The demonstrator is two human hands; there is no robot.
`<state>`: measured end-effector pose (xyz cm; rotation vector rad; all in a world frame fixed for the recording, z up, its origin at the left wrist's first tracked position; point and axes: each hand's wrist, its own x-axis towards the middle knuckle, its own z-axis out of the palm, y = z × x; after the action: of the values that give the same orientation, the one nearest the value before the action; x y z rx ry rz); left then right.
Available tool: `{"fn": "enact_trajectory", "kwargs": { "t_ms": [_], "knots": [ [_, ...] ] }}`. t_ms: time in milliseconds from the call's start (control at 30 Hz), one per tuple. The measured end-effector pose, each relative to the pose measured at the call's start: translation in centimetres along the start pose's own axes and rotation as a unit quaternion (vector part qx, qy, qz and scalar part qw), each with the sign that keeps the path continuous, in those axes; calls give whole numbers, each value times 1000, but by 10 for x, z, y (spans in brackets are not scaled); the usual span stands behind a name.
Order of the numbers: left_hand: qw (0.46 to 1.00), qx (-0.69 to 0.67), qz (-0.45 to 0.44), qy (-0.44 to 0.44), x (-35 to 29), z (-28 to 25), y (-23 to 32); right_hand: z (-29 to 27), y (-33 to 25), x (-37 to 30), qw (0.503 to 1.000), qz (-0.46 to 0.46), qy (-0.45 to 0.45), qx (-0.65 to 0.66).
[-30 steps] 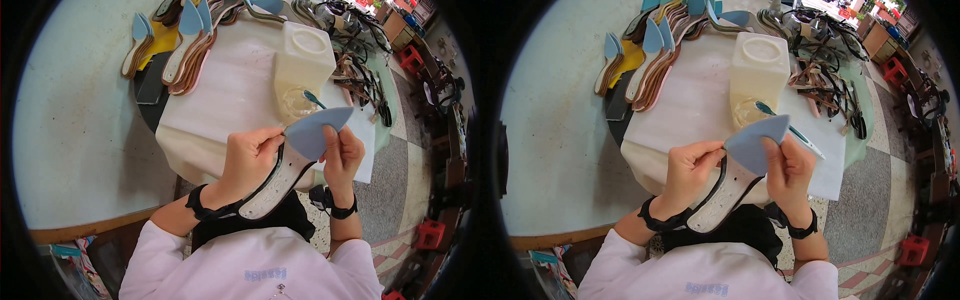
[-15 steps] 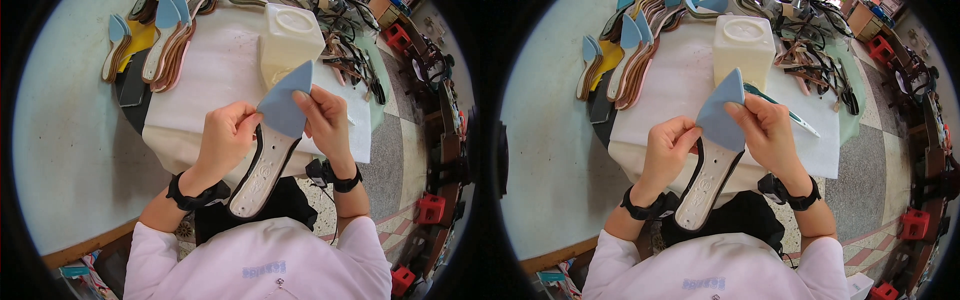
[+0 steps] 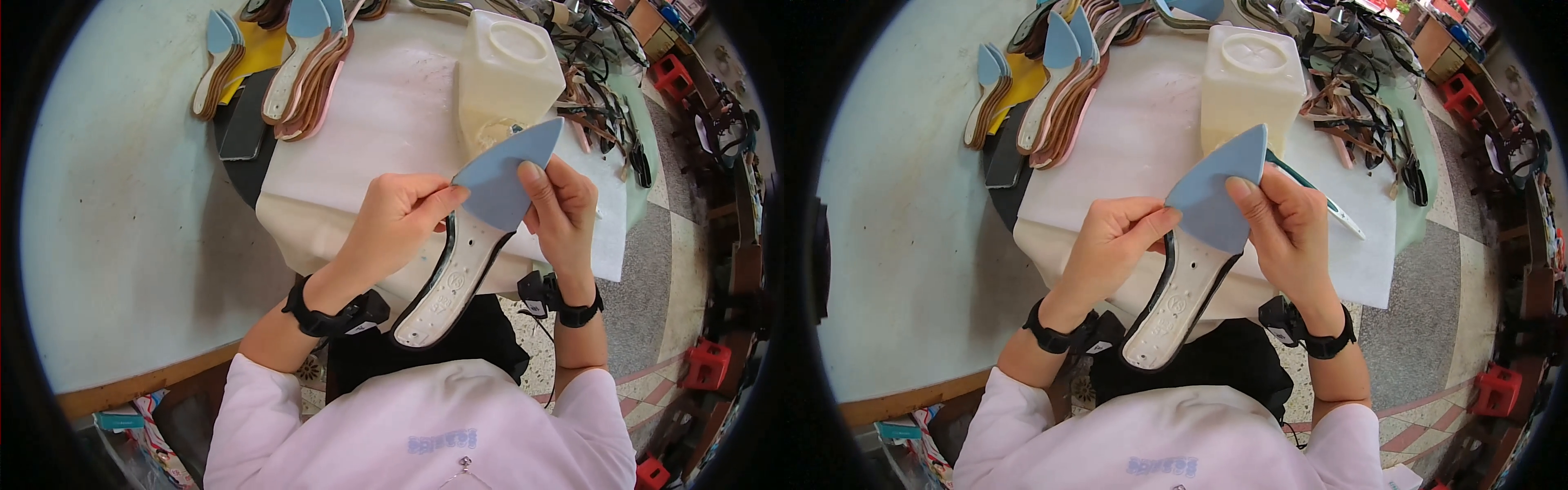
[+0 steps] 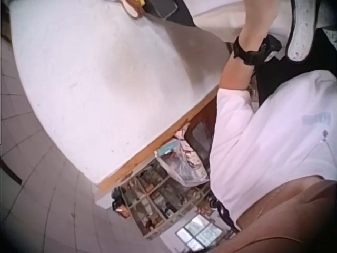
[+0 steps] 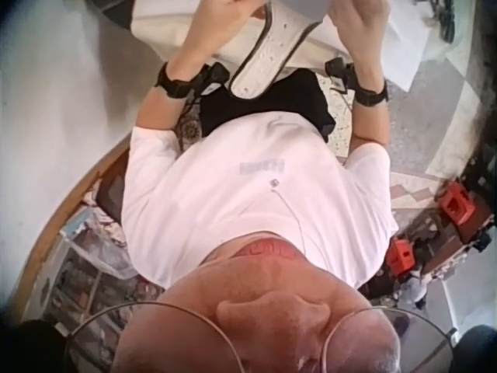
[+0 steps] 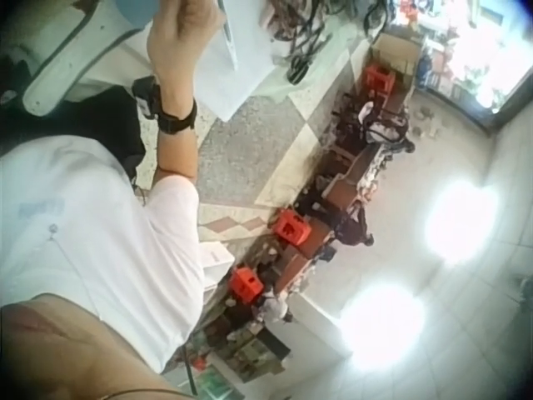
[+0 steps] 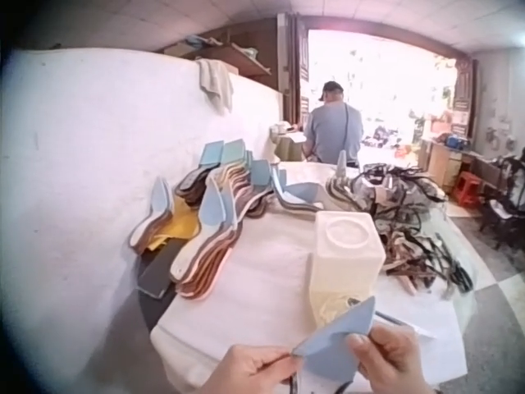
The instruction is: Apply glue to the edges of a shoe sole component using a brush.
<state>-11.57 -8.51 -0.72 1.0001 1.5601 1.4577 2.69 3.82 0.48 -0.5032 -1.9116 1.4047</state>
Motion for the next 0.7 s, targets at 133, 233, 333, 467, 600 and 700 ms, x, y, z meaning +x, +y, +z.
{"fn": "enact_trajectory", "kwargs": {
  "t_ms": [133,233,333,467,600,700],
  "knots": [
    [994,104,27,22,-1,4,-2,-2,2,0,1000,15,-15,1],
    [985,162,61,19,-3,5,-1,-2,1,-2,999,1,-1,-32],
    [990,134,35,16,-5,0,-4,-1,2,-6,999,38,-26,4],
    [999,-30,5,11,-6,-1,-5,2,6,-8,999,18,-28,1],
    [995,39,-58,-75,-10,-10,5,0,7,-9,1000,23,-14,-5],
    [996,38,-58,-50,-12,-10,1,6,8,-8,1000,14,-20,-11]
  ]
}}
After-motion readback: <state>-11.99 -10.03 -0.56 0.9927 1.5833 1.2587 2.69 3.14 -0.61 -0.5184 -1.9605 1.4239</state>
